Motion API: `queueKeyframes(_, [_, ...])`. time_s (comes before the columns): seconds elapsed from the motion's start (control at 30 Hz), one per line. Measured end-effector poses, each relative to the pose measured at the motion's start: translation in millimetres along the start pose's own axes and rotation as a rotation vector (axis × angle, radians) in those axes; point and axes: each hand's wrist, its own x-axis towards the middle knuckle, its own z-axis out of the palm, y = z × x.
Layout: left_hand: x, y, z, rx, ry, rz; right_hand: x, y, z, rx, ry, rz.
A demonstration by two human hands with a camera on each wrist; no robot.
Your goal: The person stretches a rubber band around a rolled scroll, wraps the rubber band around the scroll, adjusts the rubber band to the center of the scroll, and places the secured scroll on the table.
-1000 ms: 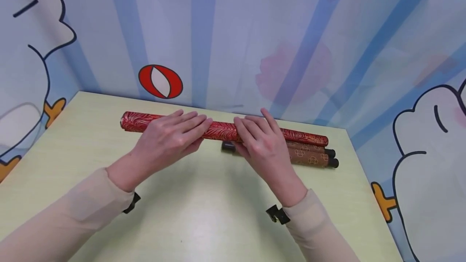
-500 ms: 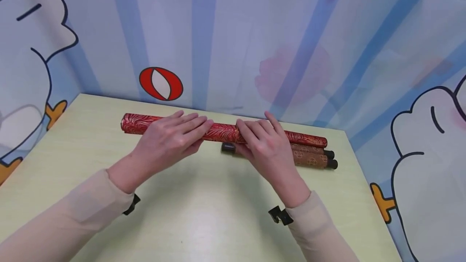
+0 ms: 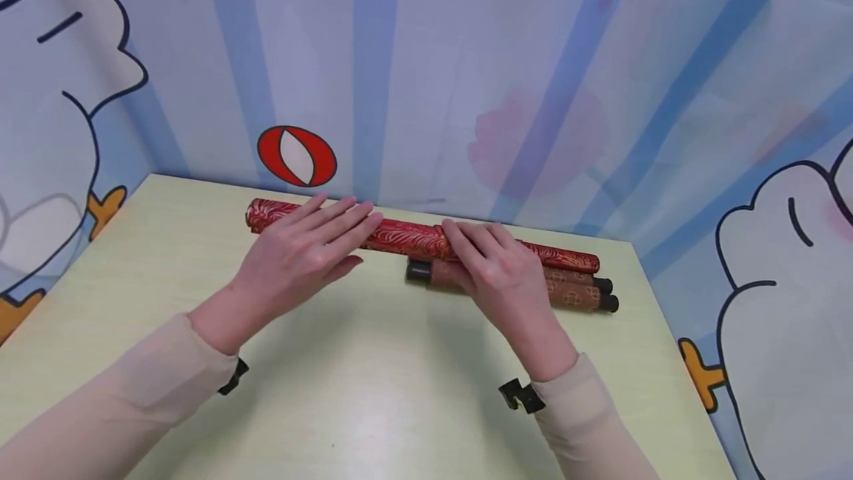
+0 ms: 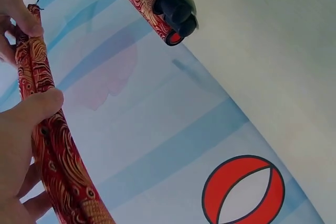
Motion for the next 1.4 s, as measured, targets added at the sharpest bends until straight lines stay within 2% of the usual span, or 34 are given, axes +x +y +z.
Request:
queueKeyframes(0.4, [-11.8, -8.3, 0.7, -0.012, 0.036, -0.04, -7.3, 3.5, -4.8, 0.014, -0.003, 0.016])
queueKeyframes(0.6, [-15.7, -7.5, -1.3, -0.007, 0.027, -0.028, -8.1, 3.6, -2.7, 0.015, 0.002, 0.017])
queueKeyframes(0.83, [-13.8, -5.6, -5.4, 0.006, 0.012, -0.03, -5.4, 2.8, 1.0, 0.021, 0.017, 0.037])
queueKeyframes(1.07, [-9.6, -3.2, -9.0, 0.02, 0.02, -0.038, 5.6, -2.6, 3.1, 0.029, 0.078, -0.008])
queueKeyframes(1.2, [-8.9, -1.8, -10.7, 0.01, 0.012, -0.033, 9.2, -4.5, 3.1, 0.031, 0.071, -0.03])
queueKeyframes(1.4, [-13.9, -6.6, -10.6, 0.006, 0.012, -0.048, 4.9, 0.8, -2.0, -0.022, 0.051, 0.023])
